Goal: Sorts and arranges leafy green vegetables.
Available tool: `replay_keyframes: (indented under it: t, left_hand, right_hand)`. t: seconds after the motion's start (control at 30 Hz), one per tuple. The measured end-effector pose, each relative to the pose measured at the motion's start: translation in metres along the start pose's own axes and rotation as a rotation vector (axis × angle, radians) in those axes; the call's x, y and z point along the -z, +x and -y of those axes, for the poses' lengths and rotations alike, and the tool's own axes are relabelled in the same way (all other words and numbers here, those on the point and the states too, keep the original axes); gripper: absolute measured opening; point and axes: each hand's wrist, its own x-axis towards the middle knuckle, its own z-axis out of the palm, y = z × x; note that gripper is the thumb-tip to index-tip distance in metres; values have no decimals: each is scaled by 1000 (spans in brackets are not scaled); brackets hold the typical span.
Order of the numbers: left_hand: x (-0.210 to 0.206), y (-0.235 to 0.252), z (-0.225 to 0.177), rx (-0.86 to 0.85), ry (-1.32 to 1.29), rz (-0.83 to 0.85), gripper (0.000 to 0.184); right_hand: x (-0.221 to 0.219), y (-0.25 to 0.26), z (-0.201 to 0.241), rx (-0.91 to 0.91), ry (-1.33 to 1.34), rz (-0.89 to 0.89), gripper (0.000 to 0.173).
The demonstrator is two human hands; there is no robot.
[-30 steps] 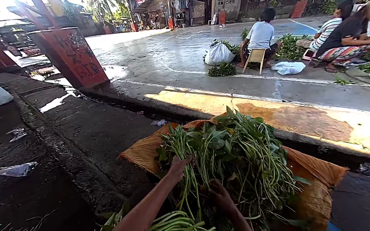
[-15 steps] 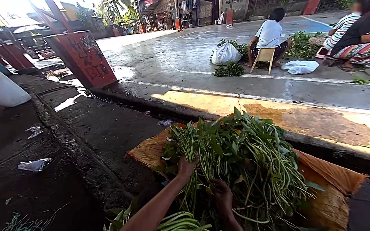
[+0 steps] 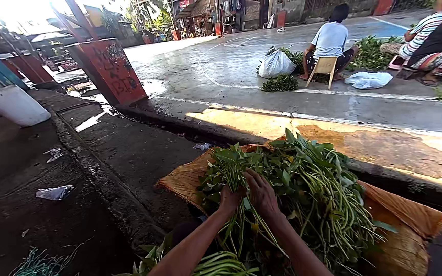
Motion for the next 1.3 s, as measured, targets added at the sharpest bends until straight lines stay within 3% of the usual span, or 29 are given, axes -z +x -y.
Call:
replay_keyframes:
  t: [0.1, 0.37, 0.43, 0.57, 0.67, 0.73, 0.8, 0.9, 0.97, 1.03, 1.13, 1.3]
  left_hand:
    - [-1, 2, 1, -1, 20, 14, 44]
    - [1, 5, 7, -49, 3, 63, 37]
    - [2, 4, 7, -58, -11, 76, 39]
    - [3, 1, -4, -101, -77, 93, 33]
    - [6, 2, -5, -81, -92, 73, 39]
    - [7, 1, -5, -63, -104, 66, 41]
    - [10, 0, -6, -56, -142, 66, 38]
    - [13, 1, -8, -47, -200, 68, 33]
    - [15, 0, -6, -47, -224, 77, 33]
    - [15, 0, -5, -66, -241, 100, 30]
    - [15, -3, -7, -95, -279, 152, 25]
    - [18, -2, -5, -107, -326, 188, 23]
  right_hand:
    - [3, 28, -6, -70, -78, 227, 37]
    - [17, 40, -14, 57, -314, 457, 20]
    - [10, 36, -18, 68, -215, 308, 15]
    - [14, 34, -7, -487, 272, 243, 17]
    - [25, 18, -9, -704, 608, -112, 19]
    - [43, 5, -14, -779, 656, -283, 20]
    - [62, -17, -21, -782, 495, -188, 23]
    - [65, -51, -31, -735, 263, 265, 28]
    - [51, -69, -29, -740, 280, 431, 36]
    - [37, -79, -25, -762, 406, 467, 43]
    - [19, -84, -19, -799, 661, 380, 43]
    - [19, -79, -14, -859, 885, 264, 29]
